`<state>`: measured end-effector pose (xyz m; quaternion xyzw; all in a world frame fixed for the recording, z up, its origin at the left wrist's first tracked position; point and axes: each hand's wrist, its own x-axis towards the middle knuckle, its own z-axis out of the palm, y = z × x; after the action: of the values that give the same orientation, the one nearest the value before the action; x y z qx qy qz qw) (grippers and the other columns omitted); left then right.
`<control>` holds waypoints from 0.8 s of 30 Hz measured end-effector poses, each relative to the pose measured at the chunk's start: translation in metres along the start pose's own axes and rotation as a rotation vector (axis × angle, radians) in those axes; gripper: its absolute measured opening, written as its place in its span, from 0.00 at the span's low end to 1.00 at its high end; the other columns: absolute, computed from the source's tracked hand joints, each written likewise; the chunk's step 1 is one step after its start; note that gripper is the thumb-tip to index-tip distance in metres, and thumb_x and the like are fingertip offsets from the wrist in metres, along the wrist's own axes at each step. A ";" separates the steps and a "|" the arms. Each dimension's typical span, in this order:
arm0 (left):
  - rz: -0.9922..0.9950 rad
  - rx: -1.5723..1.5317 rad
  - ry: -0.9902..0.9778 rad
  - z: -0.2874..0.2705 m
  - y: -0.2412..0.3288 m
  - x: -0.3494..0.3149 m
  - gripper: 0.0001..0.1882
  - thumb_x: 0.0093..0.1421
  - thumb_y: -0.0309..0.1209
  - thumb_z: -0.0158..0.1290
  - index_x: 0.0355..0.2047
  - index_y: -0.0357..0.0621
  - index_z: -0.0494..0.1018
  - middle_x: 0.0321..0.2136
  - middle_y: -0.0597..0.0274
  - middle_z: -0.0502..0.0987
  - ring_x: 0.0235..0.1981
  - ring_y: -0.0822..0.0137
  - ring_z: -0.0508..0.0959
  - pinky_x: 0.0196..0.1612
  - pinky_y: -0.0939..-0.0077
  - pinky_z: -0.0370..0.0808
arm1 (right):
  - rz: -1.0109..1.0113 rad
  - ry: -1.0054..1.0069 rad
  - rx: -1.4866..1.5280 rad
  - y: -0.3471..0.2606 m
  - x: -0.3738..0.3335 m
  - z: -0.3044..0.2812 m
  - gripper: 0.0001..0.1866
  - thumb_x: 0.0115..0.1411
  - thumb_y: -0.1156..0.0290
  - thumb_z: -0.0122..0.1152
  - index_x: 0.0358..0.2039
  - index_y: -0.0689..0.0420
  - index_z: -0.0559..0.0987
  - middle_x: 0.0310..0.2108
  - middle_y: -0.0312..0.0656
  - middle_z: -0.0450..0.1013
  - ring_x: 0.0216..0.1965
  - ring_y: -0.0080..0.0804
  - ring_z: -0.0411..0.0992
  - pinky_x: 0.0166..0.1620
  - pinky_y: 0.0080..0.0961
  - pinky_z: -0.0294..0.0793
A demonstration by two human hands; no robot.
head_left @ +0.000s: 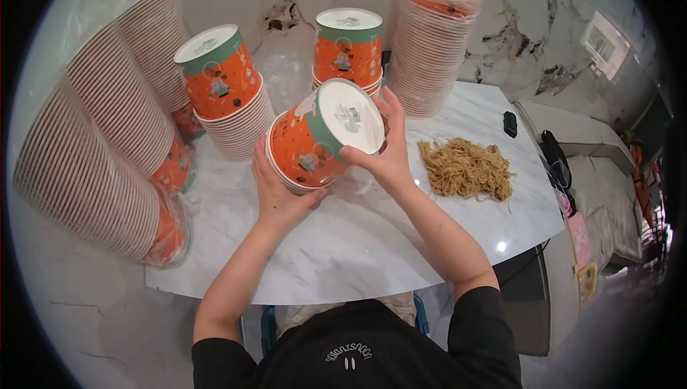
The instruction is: Manually tying thin strings onto the rims of decorated paper cups for packaging.
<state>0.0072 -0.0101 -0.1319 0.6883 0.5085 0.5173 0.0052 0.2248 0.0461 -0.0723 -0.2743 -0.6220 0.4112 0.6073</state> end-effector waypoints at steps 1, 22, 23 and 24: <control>-0.004 -0.001 0.001 0.000 -0.001 0.000 0.75 0.38 0.40 0.79 0.74 0.37 0.35 0.68 0.40 0.53 0.67 0.39 0.57 0.69 0.44 0.57 | -0.010 0.003 -0.020 0.000 0.003 -0.002 0.70 0.43 0.61 0.84 0.75 0.57 0.41 0.69 0.54 0.54 0.70 0.44 0.58 0.71 0.41 0.60; -0.529 -1.068 -0.080 0.007 -0.018 0.010 0.65 0.48 0.16 0.69 0.76 0.51 0.35 0.71 0.52 0.57 0.70 0.57 0.64 0.68 0.58 0.70 | -0.134 0.215 -0.069 -0.040 0.044 -0.045 0.56 0.50 0.54 0.75 0.70 0.61 0.52 0.64 0.49 0.65 0.65 0.39 0.66 0.66 0.34 0.69; -0.551 -1.047 -0.053 0.006 -0.024 0.009 0.62 0.51 0.16 0.68 0.76 0.50 0.37 0.70 0.53 0.59 0.69 0.58 0.65 0.68 0.60 0.71 | -0.179 0.264 0.060 -0.055 0.044 -0.047 0.51 0.55 0.55 0.72 0.71 0.60 0.53 0.62 0.49 0.67 0.63 0.38 0.69 0.64 0.34 0.73; -0.558 -1.053 -0.053 0.005 -0.025 0.011 0.62 0.51 0.16 0.68 0.76 0.50 0.37 0.70 0.53 0.59 0.69 0.58 0.65 0.68 0.60 0.71 | -0.238 0.242 0.118 -0.062 0.044 -0.061 0.45 0.61 0.54 0.66 0.70 0.60 0.56 0.61 0.48 0.69 0.62 0.37 0.70 0.64 0.35 0.73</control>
<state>-0.0073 0.0119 -0.1396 0.4463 0.3448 0.6616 0.4942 0.2898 0.0625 -0.0013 -0.2102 -0.5470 0.3362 0.7373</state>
